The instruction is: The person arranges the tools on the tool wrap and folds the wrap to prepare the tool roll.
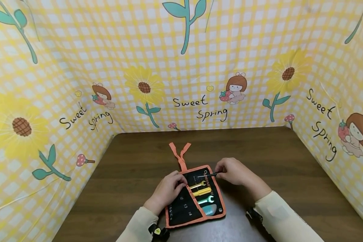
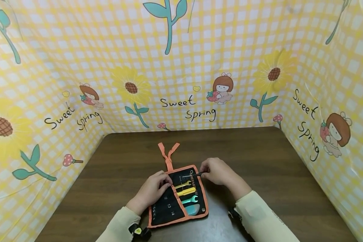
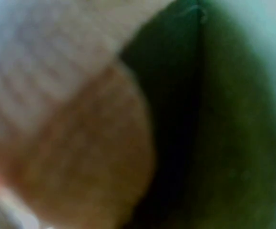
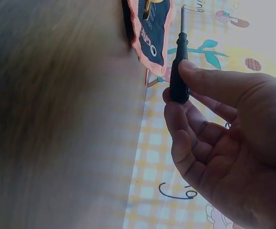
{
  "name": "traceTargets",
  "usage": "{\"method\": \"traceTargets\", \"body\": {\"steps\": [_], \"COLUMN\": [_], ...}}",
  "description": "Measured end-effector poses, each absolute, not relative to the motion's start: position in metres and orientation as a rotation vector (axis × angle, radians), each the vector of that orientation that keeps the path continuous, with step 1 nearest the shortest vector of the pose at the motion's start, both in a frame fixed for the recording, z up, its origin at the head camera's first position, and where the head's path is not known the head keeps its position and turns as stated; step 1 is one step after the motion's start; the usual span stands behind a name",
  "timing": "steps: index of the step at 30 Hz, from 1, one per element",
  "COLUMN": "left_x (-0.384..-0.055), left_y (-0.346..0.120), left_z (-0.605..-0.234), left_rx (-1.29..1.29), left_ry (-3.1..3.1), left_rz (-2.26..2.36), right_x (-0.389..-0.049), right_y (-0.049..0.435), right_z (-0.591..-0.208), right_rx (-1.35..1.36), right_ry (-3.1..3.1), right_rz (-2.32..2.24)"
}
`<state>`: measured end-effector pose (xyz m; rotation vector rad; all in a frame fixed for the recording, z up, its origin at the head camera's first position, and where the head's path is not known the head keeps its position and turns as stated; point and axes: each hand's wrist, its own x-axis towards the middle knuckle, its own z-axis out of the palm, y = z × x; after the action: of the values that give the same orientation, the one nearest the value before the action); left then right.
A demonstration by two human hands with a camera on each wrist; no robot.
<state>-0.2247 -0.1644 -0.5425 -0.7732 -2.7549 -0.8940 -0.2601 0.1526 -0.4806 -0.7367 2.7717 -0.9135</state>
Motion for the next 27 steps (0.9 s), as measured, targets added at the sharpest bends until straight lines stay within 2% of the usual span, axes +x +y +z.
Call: {"method": "traceTargets", "body": {"steps": [27], "left_x": [-0.228], "left_y": [-0.163], "left_z": [-0.545], "left_rx": [-0.809], "left_ry": [-2.711], "left_rz": [-0.906], "right_x": [-0.27], "right_y": [0.127], "right_z": [-0.491], "right_rx": [-0.815], "right_ry": [2.768], "right_rz": [-0.849]}}
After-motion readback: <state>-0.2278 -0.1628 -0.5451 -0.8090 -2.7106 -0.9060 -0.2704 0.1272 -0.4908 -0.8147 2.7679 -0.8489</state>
